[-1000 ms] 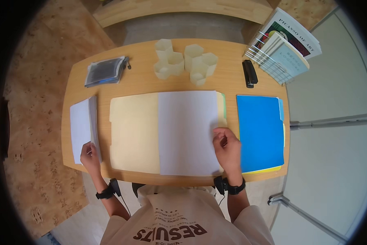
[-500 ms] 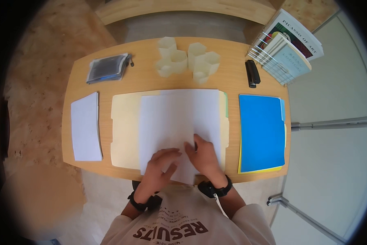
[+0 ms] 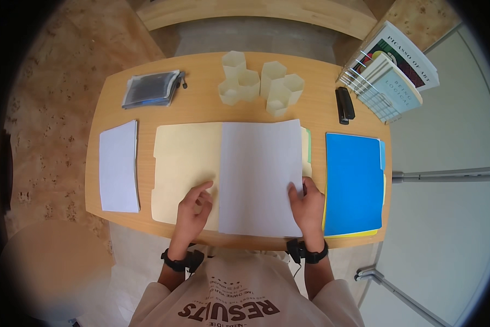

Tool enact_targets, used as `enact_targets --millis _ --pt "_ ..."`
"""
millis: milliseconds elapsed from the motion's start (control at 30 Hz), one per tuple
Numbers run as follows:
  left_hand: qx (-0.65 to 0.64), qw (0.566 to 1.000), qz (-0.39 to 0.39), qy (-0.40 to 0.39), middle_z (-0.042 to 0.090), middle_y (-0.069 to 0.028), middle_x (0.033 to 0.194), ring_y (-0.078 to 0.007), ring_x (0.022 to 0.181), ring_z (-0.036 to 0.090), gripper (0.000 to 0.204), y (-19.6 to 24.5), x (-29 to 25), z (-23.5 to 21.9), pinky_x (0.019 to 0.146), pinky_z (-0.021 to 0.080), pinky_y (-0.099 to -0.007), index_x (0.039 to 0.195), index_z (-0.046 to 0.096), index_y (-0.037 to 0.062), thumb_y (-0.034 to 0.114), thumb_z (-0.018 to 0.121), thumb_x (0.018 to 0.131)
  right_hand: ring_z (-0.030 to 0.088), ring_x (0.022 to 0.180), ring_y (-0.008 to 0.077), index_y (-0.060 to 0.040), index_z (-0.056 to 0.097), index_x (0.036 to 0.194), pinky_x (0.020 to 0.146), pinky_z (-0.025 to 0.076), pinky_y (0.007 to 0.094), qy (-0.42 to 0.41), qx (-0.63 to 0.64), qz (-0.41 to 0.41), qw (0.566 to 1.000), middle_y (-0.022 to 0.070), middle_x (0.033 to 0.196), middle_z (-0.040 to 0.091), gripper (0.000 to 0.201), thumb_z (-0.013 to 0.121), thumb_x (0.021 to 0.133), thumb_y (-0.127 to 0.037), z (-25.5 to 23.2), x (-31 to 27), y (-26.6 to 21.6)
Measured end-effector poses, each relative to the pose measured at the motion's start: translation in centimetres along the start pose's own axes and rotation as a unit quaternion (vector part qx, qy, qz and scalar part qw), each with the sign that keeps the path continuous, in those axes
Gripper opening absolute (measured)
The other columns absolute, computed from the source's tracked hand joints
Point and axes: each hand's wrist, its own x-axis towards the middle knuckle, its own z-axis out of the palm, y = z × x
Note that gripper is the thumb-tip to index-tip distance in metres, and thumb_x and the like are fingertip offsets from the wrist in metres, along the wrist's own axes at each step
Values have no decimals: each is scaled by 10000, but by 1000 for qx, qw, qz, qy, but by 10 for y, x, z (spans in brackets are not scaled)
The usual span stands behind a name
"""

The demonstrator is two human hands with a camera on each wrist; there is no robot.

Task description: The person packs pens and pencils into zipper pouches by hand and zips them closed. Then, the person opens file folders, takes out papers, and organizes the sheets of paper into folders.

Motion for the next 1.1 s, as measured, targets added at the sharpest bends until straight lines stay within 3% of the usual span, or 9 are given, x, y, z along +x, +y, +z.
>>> enact_targets --millis 67,367,433,500,567,600,733,900,1100 --pt "13 1000 21 19 718 -60 989 -159 918 676 438 -1 0 5 789 501 -296 1336 635 82 -38 609 916 599 545 253 -9 685 1007 542 459 369 -11 -7 28 1000 167 701 660 218 731 924 -206 1 0 -5" --pt "-31 999 -1 -9 714 -112 1064 -194 951 672 434 -4 -2 -3 834 538 -315 1369 617 80 3 635 942 604 552 244 -23 696 1004 585 506 357 0 7 49 999 114 701 679 204 730 912 -201 3 -3 -1" --pt "-35 997 -8 62 697 -91 1057 -140 940 643 408 -18 4 -31 811 517 -274 1366 620 31 -15 563 965 621 574 241 -33 702 1008 606 520 354 36 11 35 999 101 736 698 177 723 906 -175 -1 -4 5" --pt "106 980 -32 167 670 -164 1214 -259 1066 641 422 -36 10 -73 924 512 -351 1369 603 -5 70 596 954 639 595 238 -42 708 1013 627 533 351 67 20 19 997 88 771 716 155 716 900 -149 -2 -4 13" --pt "297 920 24 253 540 -244 1436 -399 1347 495 516 -77 10 -111 1135 406 -472 1437 542 17 129 655 946 680 649 234 -51 714 1026 650 543 350 122 2 -11 992 91 850 745 142 696 892 -94 -3 -3 22" --pt "323 907 -17 269 496 -259 1486 -425 1410 432 582 -79 9 -121 1171 373 -492 1479 495 12 152 679 944 680 649 234 -51 714 1026 650 543 350 123 3 -11 992 91 850 745 142 696 892 -94 -4 -3 23" --pt "350 899 -67 255 465 -268 1530 -428 1430 428 611 -135 7 -145 1179 375 -479 1506 459 -9 170 669 960 696 666 220 -36 714 1034 634 541 332 69 18 -12 997 112 866 748 146 681 894 -64 -8 -6 18" --pt "334 907 -47 253 562 -256 1452 -415 1355 525 479 -134 4 -151 1154 414 -452 1432 539 -47 143 612 999 689 649 197 -47 717 1012 597 524 309 0 37 -11 999 119 832 734 131 661 895 -29 -4 -14 -3" --pt "189 937 -69 286 627 -244 1378 -374 1277 609 403 -143 -2 -157 1098 463 -409 1377 601 -39 166 603 1030 669 686 234 -58 701 1082 633 529 360 82 -18 6 996 113 869 715 180 698 903 -72 -42 12 32"
